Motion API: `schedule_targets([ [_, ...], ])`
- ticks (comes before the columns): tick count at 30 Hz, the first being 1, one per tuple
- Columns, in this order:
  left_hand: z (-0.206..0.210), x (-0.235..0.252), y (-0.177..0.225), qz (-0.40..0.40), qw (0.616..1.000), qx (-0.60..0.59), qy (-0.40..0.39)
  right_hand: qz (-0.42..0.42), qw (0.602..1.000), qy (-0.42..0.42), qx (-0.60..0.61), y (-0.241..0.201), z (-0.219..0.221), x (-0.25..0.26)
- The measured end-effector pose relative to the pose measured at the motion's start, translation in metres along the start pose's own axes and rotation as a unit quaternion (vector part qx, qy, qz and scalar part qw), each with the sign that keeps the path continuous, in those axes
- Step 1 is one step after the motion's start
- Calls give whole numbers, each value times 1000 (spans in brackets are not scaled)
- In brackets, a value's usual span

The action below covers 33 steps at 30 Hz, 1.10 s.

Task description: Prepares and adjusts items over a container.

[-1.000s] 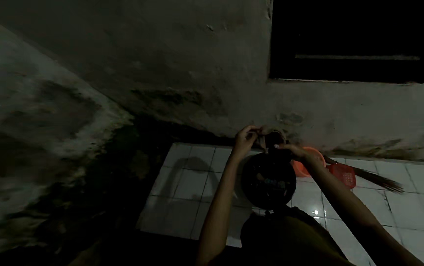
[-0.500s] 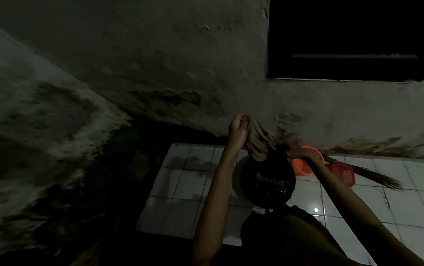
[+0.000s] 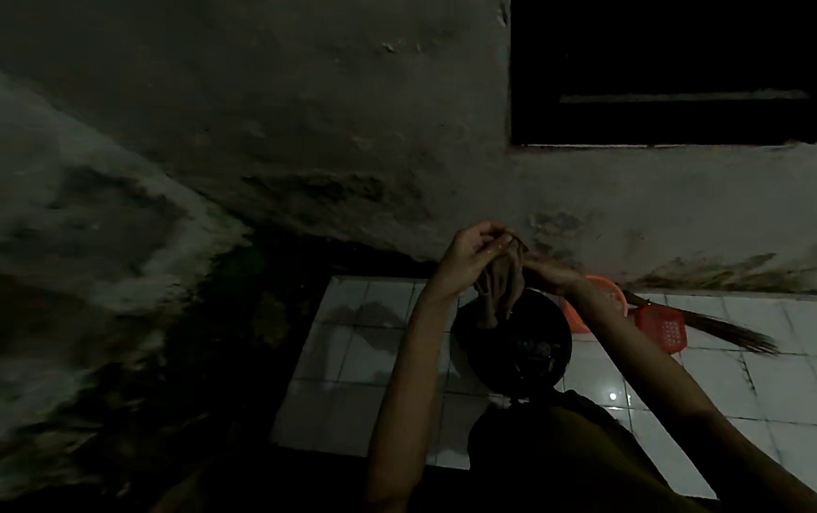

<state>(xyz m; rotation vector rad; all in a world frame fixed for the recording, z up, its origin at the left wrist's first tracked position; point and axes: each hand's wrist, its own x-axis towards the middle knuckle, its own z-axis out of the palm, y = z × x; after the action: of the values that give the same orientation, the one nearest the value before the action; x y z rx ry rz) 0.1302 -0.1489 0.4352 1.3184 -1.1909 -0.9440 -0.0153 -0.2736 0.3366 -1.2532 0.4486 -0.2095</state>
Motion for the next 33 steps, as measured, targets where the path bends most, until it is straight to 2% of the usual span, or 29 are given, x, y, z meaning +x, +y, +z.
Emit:
schedule_targets([
  [3,-18,-9,7,-6,998,53,31,-30,998,56,-29,-8,1,3],
  [7,-50,-32,17,-67,970,226,61,-122,976,165,-77,-31,-13,-3],
  [9,-60,-44,11,-85,946,305,71,-177,963,168,-112,-42,-20,-9],
  [11,-68,-52,-5,-70,923,373,63,-237,943,156,-173,-49,-19,-14],
  [14,-72,-51,-15,-49,895,438,72,-303,924,148,-182,-54,-16,-14],
  [16,-78,-46,-12,-92,878,461,86,-321,912,150,-206,-62,-27,-11],
  [18,-85,-40,-12,-127,866,472,103,-308,881,141,-331,-73,-45,-13],
  [20,-85,-37,-15,-148,863,468,121,-264,839,121,-459,-82,-60,-16],
  [23,-70,-31,-11,-165,903,379,119,-277,808,156,-497,-80,-62,-14],
  [24,-61,-27,-8,-153,920,340,120,-290,811,170,-478,-78,-54,-12],
  [26,-41,-16,-3,-113,948,275,117,-306,845,162,-408,-70,-29,-8],
  [30,-4,7,14,-49,978,156,133,-331,907,59,-252,-62,24,1],
  [33,-5,3,22,76,987,69,126,-357,911,52,-199,-73,34,5],
])
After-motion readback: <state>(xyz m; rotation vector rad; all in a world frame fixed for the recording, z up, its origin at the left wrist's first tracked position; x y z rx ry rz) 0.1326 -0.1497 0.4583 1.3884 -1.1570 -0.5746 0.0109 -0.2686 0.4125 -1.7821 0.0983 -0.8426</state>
